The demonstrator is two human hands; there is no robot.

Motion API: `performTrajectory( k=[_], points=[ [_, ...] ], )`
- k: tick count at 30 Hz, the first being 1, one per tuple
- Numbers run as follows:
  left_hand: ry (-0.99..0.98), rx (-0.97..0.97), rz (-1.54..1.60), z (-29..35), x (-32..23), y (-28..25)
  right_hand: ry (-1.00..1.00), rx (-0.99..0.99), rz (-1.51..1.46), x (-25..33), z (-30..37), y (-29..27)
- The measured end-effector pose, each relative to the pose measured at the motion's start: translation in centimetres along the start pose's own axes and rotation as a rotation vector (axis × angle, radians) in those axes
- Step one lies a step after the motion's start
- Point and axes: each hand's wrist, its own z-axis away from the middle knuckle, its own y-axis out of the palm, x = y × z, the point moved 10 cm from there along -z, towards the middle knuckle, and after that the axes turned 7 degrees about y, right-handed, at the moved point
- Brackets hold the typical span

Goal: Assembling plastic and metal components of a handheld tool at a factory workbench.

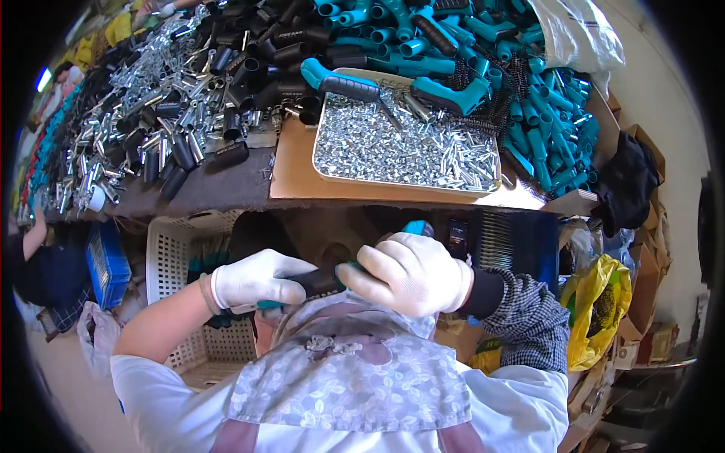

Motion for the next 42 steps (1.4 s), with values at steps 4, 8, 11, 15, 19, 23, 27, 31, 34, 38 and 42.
performTrajectory(
  k=[4,8,11,15,19,23,27,31,34,38,42],
  points=[
    [-0.07,0.119,-0.095,0.1,0.5,0.9,-0.143,0.041,-0.132,1.0,0.4,1.0],
    [0.218,-0.093,-0.43,0.1,-2.8,-0.3,0.27,0.165,-0.444,-2.4,0.6,3.7],
    [0.36,-0.29,-1.291,1.5,-5.8,0.4,1.172,0.639,-1.415,-4.9,5.6,10.6],
    [0.472,-0.526,-1.504,2.9,-7.1,-0.5,1.269,0.125,-2.007,-5.3,5.2,10.4],
    [0.325,-0.569,-0.998,2.8,-2.1,-2.5,1.075,-0.076,-1.723,-6.8,4.0,6.7],
    [0.416,-0.693,-1.149,4.2,-4.0,-2.0,1.363,0.234,-1.996,-4.1,5.0,10.3],
    [0.41,-0.645,-1.122,4.3,-3.5,-2.2,1.277,0.395,-1.953,-3.5,5.3,11.7],
    [0.249,-0.281,-0.92,2.6,-2.4,-1.5,0.666,0.299,-0.955,-4.0,1.6,8.7],
    [0.051,-0.18,-0.475,2.5,0.5,-2.6,0.192,0.256,-0.528,-0.5,-0.5,6.2],
    [-0.051,0.122,-0.518,1.8,1.4,-0.9,-0.298,0.15,-0.453,3.2,-0.4,4.0],
    [-0.045,0.126,-0.47,1.9,1.5,0.0,-0.251,0.21,-0.54,2.9,-0.2,4.1]
  ],
)
